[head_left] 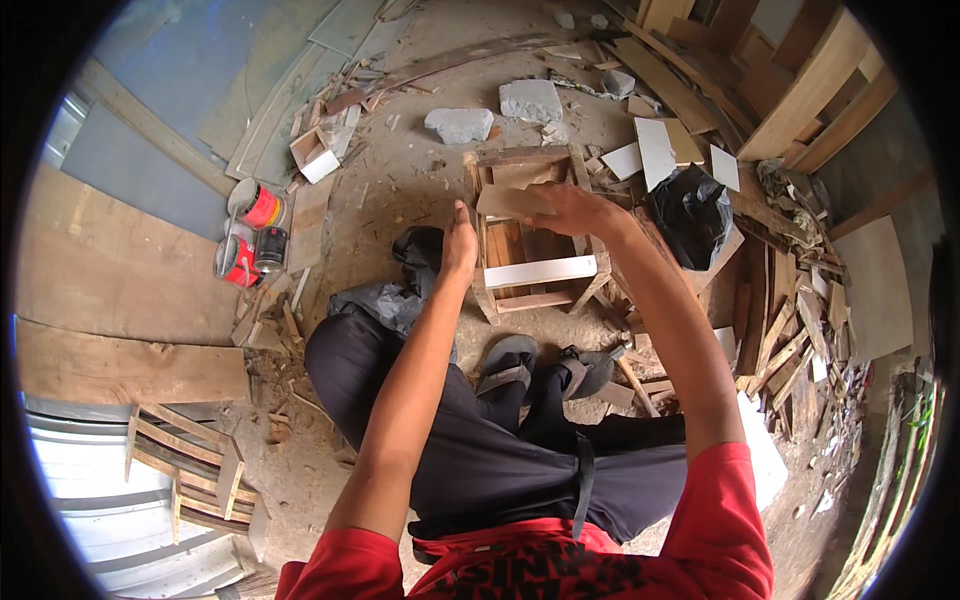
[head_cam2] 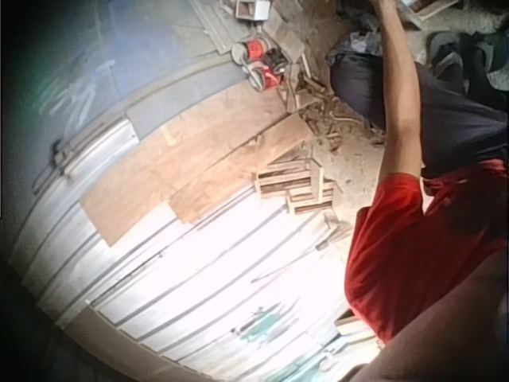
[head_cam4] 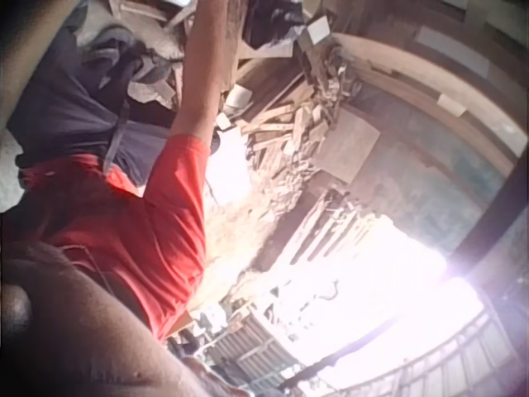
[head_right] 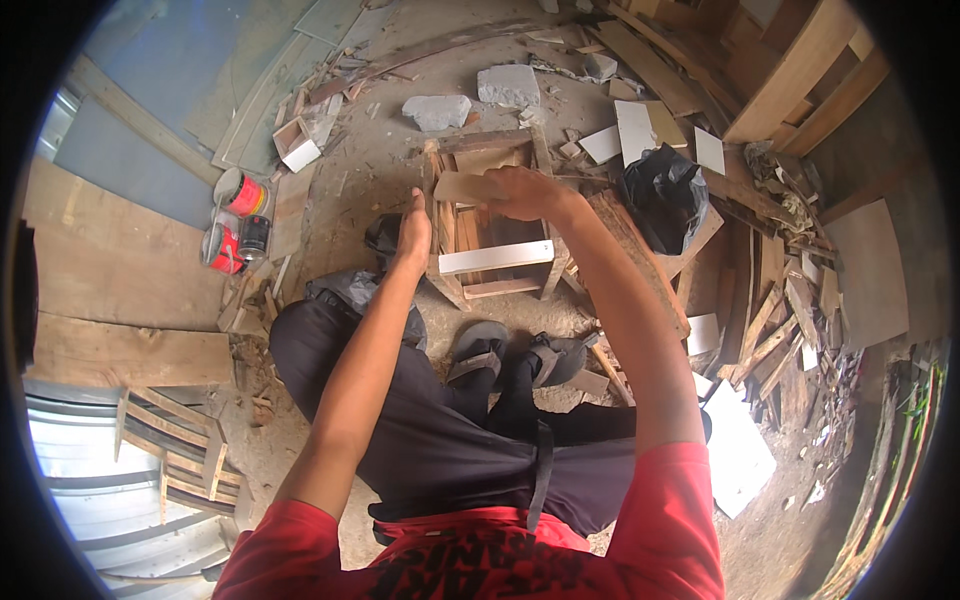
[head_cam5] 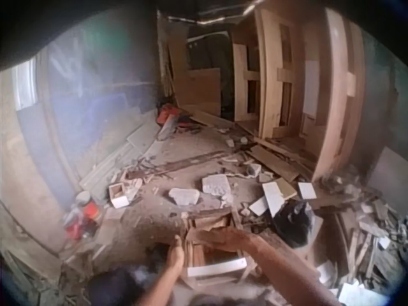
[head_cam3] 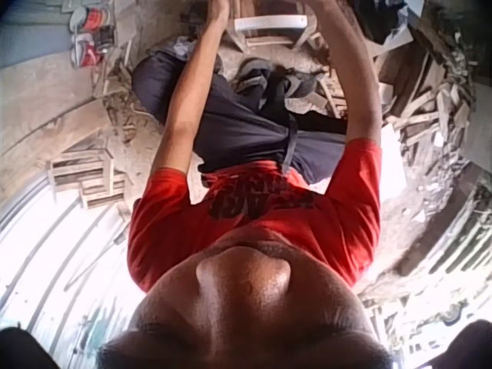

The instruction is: The person sits on the floor and assembles a wooden frame by hand. They pick up various wooden pieces, fit them into the frame structure, and use a hammer to secure the joints. The person also moves aside debris and other materials to access the work area.

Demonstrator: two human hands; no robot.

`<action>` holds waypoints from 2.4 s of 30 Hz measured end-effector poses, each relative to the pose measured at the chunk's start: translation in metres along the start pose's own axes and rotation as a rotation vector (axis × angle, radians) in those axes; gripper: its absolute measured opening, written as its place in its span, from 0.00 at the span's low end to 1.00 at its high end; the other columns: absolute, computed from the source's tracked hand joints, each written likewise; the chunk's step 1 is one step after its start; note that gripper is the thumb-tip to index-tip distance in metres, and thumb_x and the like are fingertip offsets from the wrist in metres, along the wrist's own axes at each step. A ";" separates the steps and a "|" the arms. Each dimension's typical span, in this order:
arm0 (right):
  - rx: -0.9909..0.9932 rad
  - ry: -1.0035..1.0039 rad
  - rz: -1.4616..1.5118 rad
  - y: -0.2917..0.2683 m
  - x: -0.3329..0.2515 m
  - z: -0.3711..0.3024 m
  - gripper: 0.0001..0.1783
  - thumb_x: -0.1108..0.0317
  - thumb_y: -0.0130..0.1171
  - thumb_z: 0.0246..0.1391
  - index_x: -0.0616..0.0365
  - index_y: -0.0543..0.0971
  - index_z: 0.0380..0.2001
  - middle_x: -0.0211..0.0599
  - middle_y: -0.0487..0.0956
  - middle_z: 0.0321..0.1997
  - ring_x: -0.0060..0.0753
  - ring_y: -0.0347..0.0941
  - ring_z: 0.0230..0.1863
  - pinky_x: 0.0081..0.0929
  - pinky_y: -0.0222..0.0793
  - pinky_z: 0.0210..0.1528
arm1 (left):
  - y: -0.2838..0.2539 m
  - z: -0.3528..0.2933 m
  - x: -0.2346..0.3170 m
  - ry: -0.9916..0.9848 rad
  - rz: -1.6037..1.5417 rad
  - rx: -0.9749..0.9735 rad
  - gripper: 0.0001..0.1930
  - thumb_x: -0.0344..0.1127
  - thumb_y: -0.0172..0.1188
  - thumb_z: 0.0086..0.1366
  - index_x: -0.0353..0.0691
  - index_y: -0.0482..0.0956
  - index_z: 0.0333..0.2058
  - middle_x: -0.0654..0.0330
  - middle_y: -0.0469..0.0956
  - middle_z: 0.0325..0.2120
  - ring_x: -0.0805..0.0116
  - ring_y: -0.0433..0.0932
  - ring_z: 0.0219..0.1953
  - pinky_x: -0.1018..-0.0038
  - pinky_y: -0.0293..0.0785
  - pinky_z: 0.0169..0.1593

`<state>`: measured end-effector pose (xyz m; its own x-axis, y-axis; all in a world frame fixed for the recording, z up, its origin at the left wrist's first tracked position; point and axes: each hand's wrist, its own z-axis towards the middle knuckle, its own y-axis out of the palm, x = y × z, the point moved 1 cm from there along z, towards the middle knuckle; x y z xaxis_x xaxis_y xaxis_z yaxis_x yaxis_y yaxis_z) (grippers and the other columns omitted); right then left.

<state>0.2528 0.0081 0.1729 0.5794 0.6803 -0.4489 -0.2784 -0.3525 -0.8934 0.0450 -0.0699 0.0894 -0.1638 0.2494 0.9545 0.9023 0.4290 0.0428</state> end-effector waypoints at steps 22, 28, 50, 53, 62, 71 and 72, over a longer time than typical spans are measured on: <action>0.003 -0.053 -0.058 0.009 0.002 0.002 0.32 0.63 0.58 0.56 0.59 0.66 0.63 0.55 0.73 0.60 0.57 0.72 0.57 0.47 0.66 0.61 | -0.001 -0.006 0.004 0.125 0.102 0.002 0.39 0.61 0.41 0.72 0.30 0.58 0.66 0.42 0.58 0.67 0.50 0.58 0.69 0.63 0.55 0.68; -0.066 0.024 -0.100 0.016 -0.006 0.006 0.31 0.55 0.59 0.59 0.46 0.67 0.64 0.48 0.73 0.61 0.54 0.70 0.60 0.46 0.64 0.64 | 0.009 -0.037 0.029 0.817 0.566 0.023 0.36 0.44 0.66 0.60 0.40 0.63 0.64 0.45 0.60 0.66 0.42 0.53 0.69 0.51 0.55 0.67; 1.176 0.226 0.487 0.072 -0.068 -0.223 0.23 0.65 0.67 0.45 0.65 0.75 0.43 0.51 0.77 0.43 0.53 0.75 0.49 0.44 0.69 0.50 | 0.082 -0.114 0.029 1.071 0.949 -0.507 0.27 0.46 0.60 0.66 0.33 0.71 0.56 0.41 0.75 0.51 0.40 0.72 0.55 0.55 0.69 0.56; 1.269 0.466 0.787 0.109 -0.054 -0.254 0.31 0.68 0.67 0.45 0.66 0.65 0.50 0.53 0.78 0.44 0.47 0.77 0.49 0.39 0.73 0.51 | 0.118 -0.126 0.022 0.812 1.030 -0.481 0.36 0.56 0.59 0.65 0.30 0.66 0.58 0.34 0.76 0.45 0.36 0.75 0.50 0.54 0.71 0.52; 1.117 0.526 0.679 0.175 -0.047 -0.287 0.37 0.61 0.68 0.46 0.67 0.62 0.54 0.55 0.78 0.41 0.51 0.78 0.44 0.39 0.73 0.43 | 0.154 -0.027 0.007 0.411 0.980 -0.475 0.36 0.55 0.59 0.55 0.16 0.76 0.41 0.27 0.76 0.43 0.37 0.75 0.52 0.57 0.68 0.54; 0.816 0.520 0.699 0.172 -0.052 -0.279 0.35 0.61 0.68 0.48 0.63 0.64 0.55 0.59 0.77 0.46 0.65 0.73 0.49 0.47 0.71 0.47 | 0.043 -0.049 0.058 0.465 0.744 -0.709 0.12 0.37 0.59 0.58 0.33 0.77 0.33 0.57 0.80 0.27 0.69 0.77 0.35 0.69 0.70 0.40; 0.679 0.594 0.715 0.163 -0.058 -0.273 0.35 0.60 0.68 0.48 0.64 0.64 0.54 0.60 0.78 0.44 0.66 0.73 0.49 0.47 0.71 0.48 | 0.025 -0.042 0.064 0.463 0.721 -0.737 0.10 0.36 0.58 0.59 0.34 0.76 0.34 0.59 0.79 0.27 0.71 0.77 0.35 0.71 0.70 0.39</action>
<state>0.3823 -0.2644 0.0574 0.3422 -0.0088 -0.9396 -0.9396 0.0059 -0.3423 0.0737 -0.0793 0.1638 0.5158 -0.1797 0.8377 0.7667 -0.3395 -0.5449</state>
